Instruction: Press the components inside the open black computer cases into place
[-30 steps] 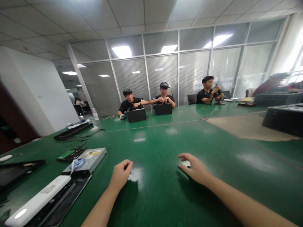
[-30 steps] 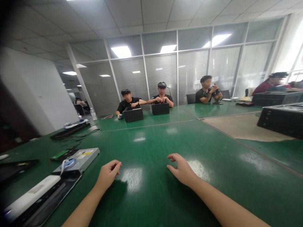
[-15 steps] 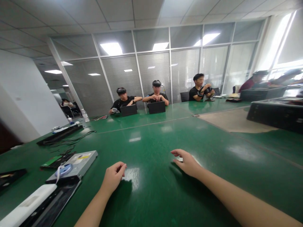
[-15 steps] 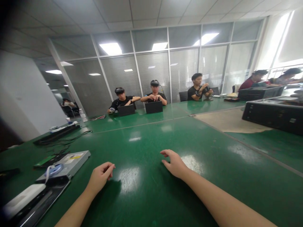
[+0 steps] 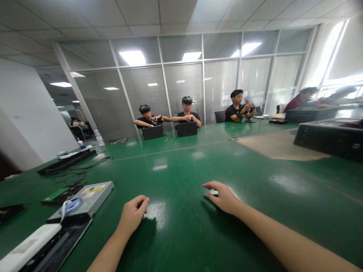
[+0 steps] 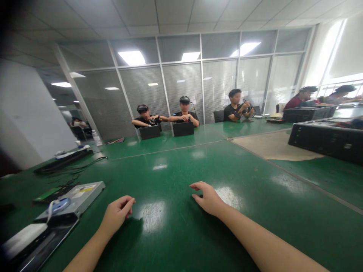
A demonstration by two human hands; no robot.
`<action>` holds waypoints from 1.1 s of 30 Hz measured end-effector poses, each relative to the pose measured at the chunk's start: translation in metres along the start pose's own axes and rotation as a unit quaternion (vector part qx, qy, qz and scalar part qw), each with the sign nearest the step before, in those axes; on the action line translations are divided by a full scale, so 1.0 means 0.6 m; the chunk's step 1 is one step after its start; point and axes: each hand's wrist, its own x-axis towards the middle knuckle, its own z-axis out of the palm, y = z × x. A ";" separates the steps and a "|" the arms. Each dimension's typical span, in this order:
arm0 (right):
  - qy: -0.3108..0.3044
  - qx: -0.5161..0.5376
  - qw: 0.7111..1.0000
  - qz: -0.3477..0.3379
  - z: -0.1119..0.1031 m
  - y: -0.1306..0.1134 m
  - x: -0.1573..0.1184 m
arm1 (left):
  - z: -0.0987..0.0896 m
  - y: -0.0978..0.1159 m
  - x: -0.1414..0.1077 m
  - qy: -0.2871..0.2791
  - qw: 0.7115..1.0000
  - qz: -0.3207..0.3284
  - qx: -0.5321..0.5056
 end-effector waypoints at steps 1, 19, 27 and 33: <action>-0.001 -0.001 1.000 -0.002 -0.001 -0.001 0.000 | 0.000 0.000 0.000 0.003 1.000 -0.001 0.000; 0.026 -0.093 0.993 -0.063 -0.011 -0.033 -0.003 | 0.002 0.008 0.001 -0.008 1.000 0.001 0.001; 0.098 -0.177 0.966 -0.160 -0.036 -0.092 0.018 | 0.007 0.007 0.005 -0.016 1.000 0.010 0.004; 0.114 -0.347 0.930 -0.048 -0.128 -0.062 0.188 | 0.014 -0.004 0.013 -0.033 0.999 0.032 0.019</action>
